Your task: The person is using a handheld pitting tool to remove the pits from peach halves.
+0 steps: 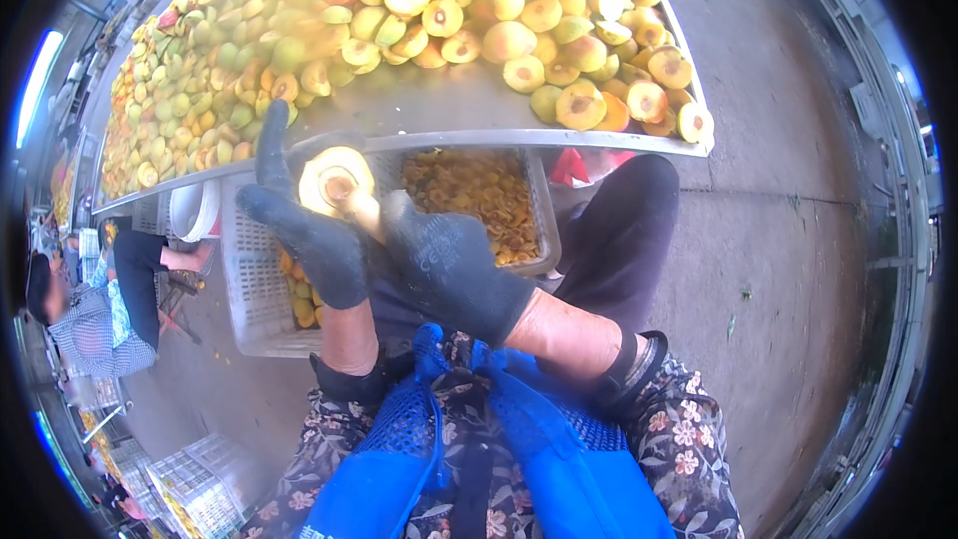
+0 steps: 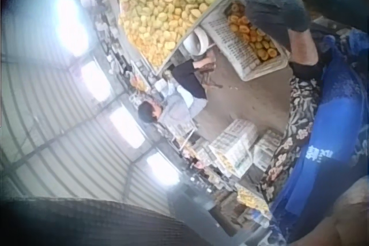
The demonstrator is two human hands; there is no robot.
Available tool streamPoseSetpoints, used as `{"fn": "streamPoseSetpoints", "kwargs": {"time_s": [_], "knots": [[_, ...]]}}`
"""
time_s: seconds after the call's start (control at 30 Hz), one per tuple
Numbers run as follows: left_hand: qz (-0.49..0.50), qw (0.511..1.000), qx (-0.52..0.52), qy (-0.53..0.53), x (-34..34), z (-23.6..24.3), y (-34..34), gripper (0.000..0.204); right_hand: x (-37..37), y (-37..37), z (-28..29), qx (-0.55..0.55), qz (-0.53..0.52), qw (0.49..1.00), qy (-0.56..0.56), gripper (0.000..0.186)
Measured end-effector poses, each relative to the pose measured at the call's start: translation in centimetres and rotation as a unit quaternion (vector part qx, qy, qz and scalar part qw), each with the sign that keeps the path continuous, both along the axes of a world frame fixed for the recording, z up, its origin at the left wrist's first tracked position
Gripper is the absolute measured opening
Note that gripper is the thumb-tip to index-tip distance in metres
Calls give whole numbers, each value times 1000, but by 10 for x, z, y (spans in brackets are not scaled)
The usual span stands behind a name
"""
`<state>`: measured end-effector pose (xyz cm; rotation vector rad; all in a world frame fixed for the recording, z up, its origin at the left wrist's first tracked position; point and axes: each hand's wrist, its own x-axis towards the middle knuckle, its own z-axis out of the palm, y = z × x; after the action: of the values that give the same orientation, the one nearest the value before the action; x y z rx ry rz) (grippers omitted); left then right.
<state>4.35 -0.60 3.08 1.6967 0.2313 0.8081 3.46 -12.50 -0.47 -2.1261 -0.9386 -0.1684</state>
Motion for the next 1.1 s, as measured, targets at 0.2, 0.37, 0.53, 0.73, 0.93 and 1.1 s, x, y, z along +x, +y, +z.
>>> {"fn": "streamPoseSetpoints", "kwargs": {"time_s": [0.2, 0.37, 0.53, 0.73, 0.93, 1.1], "knots": [[-25, 989, 144, 25, 2, -1, 2, 84, 0, -12, 2, 79, -2, 990, 114, 27], [-35, 989, 145, 23, 9, -8, 0, 87, 10, -17, -10, 94, 4, 992, 90, 25], [-223, 972, 24, 64, 14, -12, 5, 71, 19, -33, -15, -21, 4, 999, 49, 25], [-260, 959, -1, 110, 15, -19, 7, 77, 28, -42, -24, 88, 100, 981, 140, 20], [-177, 971, -144, 73, 13, -19, -10, 85, 24, -38, -27, 98, 56, 989, 93, 19], [-205, 972, -57, 96, 0, -16, -5, 81, 18, -38, -34, 173, 153, 918, 322, 22]]}}
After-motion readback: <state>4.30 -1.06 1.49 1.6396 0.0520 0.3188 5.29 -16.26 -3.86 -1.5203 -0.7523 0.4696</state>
